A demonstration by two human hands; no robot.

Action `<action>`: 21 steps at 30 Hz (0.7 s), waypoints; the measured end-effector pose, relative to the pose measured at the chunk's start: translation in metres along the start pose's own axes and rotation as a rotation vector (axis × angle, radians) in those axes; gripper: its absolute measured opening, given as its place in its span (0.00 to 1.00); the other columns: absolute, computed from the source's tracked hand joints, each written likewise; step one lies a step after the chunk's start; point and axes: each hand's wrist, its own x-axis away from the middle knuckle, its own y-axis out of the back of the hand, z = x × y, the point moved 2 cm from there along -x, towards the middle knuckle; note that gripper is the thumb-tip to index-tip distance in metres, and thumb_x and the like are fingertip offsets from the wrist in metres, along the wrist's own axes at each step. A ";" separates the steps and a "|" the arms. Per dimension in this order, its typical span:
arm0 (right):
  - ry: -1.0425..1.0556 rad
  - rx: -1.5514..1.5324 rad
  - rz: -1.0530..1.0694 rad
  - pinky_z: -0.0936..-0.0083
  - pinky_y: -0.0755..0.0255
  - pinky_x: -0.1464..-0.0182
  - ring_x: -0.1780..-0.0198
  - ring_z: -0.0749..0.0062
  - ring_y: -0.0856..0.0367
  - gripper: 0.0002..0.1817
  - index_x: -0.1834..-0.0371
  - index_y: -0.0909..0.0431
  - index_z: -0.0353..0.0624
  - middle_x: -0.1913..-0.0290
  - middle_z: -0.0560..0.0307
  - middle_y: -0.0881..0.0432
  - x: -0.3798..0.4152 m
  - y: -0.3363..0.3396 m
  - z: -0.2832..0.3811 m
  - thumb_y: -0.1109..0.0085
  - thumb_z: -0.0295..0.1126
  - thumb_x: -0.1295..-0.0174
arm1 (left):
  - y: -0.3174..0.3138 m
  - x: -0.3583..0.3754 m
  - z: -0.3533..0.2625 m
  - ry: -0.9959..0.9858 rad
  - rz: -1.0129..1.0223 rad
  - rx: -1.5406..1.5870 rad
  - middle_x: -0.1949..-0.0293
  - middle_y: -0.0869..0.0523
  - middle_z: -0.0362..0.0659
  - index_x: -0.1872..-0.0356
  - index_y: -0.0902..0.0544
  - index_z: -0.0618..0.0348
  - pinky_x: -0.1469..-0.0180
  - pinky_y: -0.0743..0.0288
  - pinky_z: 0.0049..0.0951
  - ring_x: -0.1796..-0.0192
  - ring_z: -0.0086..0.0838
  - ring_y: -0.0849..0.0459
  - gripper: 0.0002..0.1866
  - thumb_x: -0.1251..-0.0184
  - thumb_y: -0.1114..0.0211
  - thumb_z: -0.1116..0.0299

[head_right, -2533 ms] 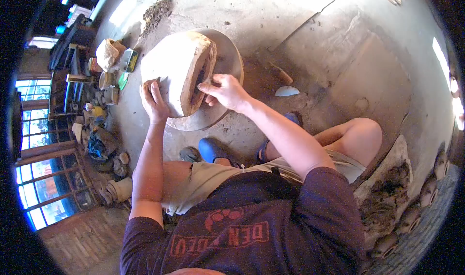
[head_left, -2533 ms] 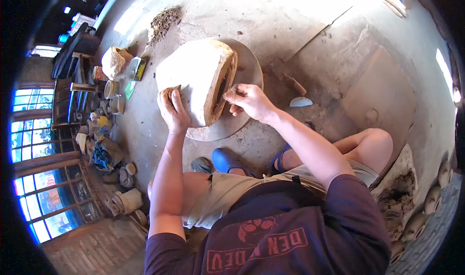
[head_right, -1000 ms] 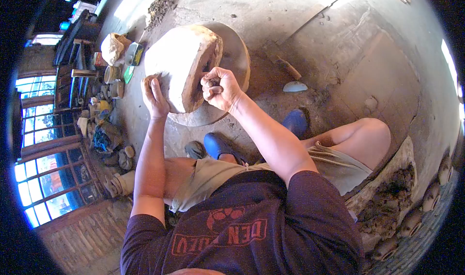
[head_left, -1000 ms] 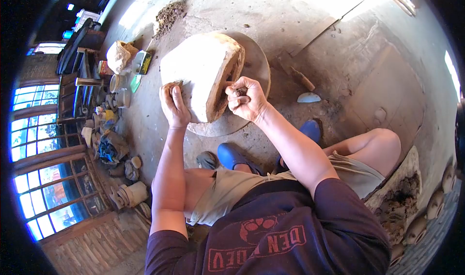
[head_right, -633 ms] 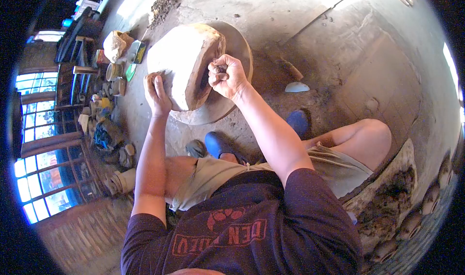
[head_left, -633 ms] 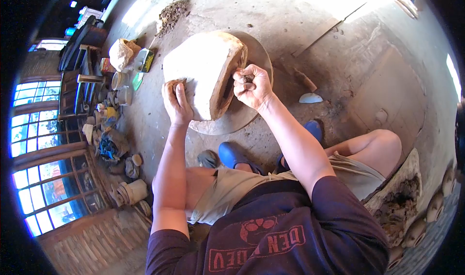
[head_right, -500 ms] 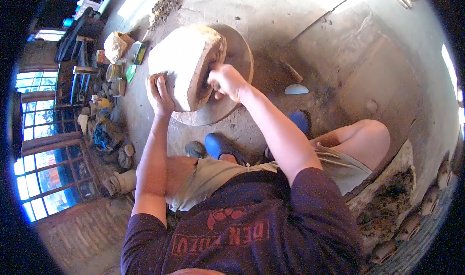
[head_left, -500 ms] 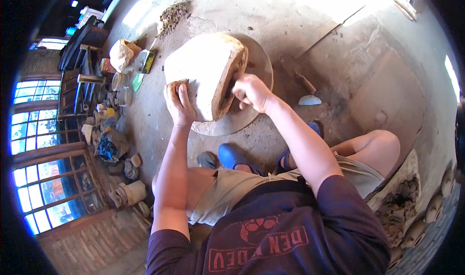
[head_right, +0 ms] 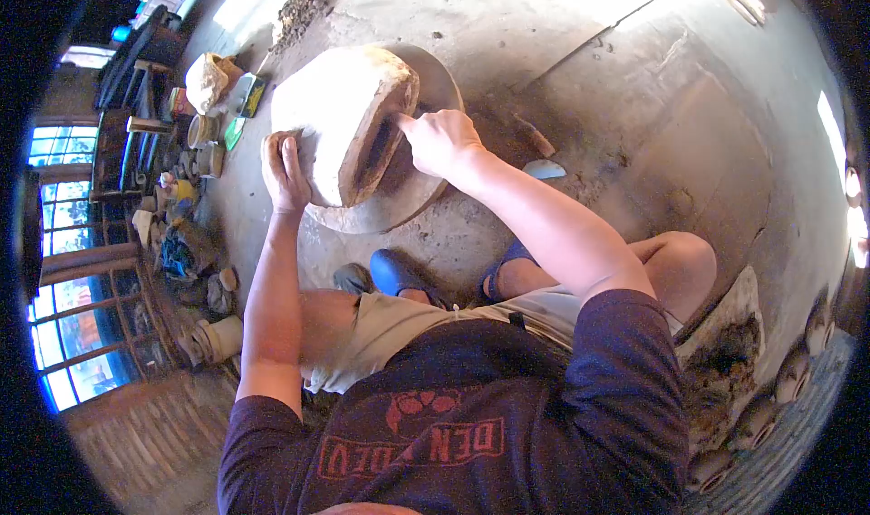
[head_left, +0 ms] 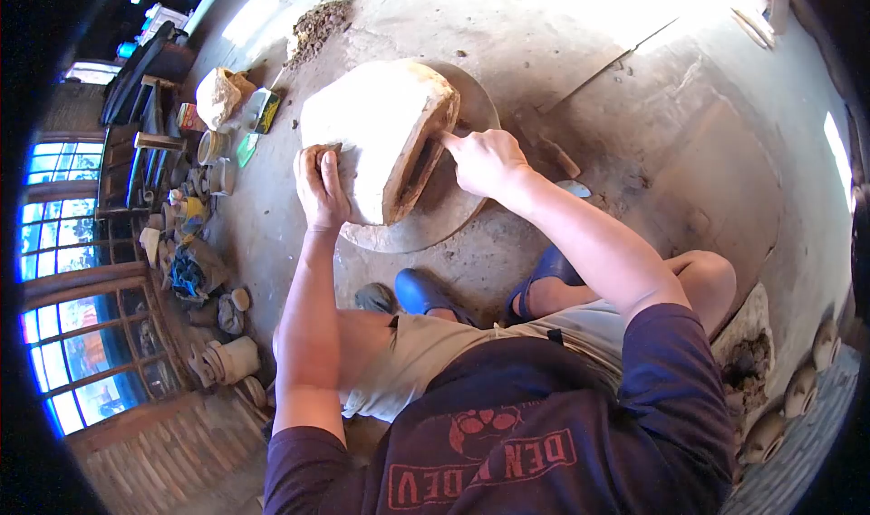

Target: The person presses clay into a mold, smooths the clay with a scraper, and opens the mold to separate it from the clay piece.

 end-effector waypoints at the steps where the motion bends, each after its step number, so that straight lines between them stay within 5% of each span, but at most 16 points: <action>1: -0.001 -0.073 0.010 0.57 0.15 0.62 0.64 0.52 0.08 0.26 0.32 0.22 0.47 0.66 0.43 0.10 -0.001 -0.005 0.000 0.45 0.30 0.36 | 0.000 0.000 0.001 0.010 0.003 -0.009 0.57 0.18 0.53 0.54 0.19 0.65 0.44 0.26 0.43 0.52 0.48 0.20 0.13 0.18 0.45 0.65; 3: -0.003 -0.210 0.023 0.54 0.14 0.56 0.59 0.47 0.08 0.28 0.32 0.23 0.43 0.63 0.39 0.10 -0.003 -0.017 -0.004 0.43 0.32 0.38 | 0.001 0.001 0.003 0.035 -0.013 -0.018 0.57 0.18 0.52 0.54 0.19 0.65 0.44 0.26 0.43 0.52 0.48 0.20 0.13 0.18 0.45 0.64; 6: -0.016 -0.437 0.076 0.55 0.17 0.44 0.48 0.41 0.11 0.43 0.19 0.36 0.45 0.53 0.30 0.12 0.000 -0.026 -0.003 0.38 0.36 0.43 | -0.003 0.001 0.001 0.082 -0.048 -0.003 0.57 0.19 0.52 0.54 0.19 0.64 0.44 0.26 0.42 0.51 0.47 0.20 0.15 0.17 0.44 0.61; 10: -0.027 -0.686 0.080 0.53 0.18 0.42 0.48 0.37 0.12 0.44 0.18 0.36 0.48 0.52 0.25 0.14 0.009 -0.034 0.007 0.39 0.35 0.45 | -0.004 0.003 0.004 0.095 -0.060 0.005 0.57 0.19 0.52 0.54 0.19 0.64 0.44 0.27 0.42 0.52 0.46 0.20 0.15 0.17 0.44 0.61; 15: 0.033 -0.643 0.235 0.49 0.19 0.42 0.48 0.34 0.13 0.38 0.29 0.25 0.39 0.53 0.26 0.13 0.025 -0.055 0.059 0.37 0.38 0.47 | -0.005 0.003 0.002 0.115 -0.060 0.018 0.58 0.20 0.52 0.55 0.20 0.64 0.45 0.27 0.43 0.53 0.46 0.21 0.14 0.17 0.44 0.61; 19: -0.020 -0.957 0.176 0.62 0.17 0.47 0.54 0.48 0.08 0.33 0.29 0.22 0.39 0.57 0.32 0.11 0.028 -0.044 0.034 0.38 0.33 0.43 | -0.006 0.003 0.001 0.095 -0.068 0.015 0.58 0.20 0.51 0.55 0.20 0.63 0.44 0.28 0.43 0.52 0.46 0.21 0.14 0.18 0.43 0.61; 21: -0.157 -0.925 -0.177 0.61 0.16 0.51 0.53 0.52 0.08 0.21 0.44 0.16 0.32 0.48 0.39 0.10 0.023 -0.036 0.010 0.40 0.32 0.37 | -0.006 0.005 -0.001 0.086 -0.083 -0.008 0.57 0.20 0.51 0.55 0.19 0.63 0.44 0.28 0.43 0.51 0.46 0.21 0.13 0.18 0.43 0.62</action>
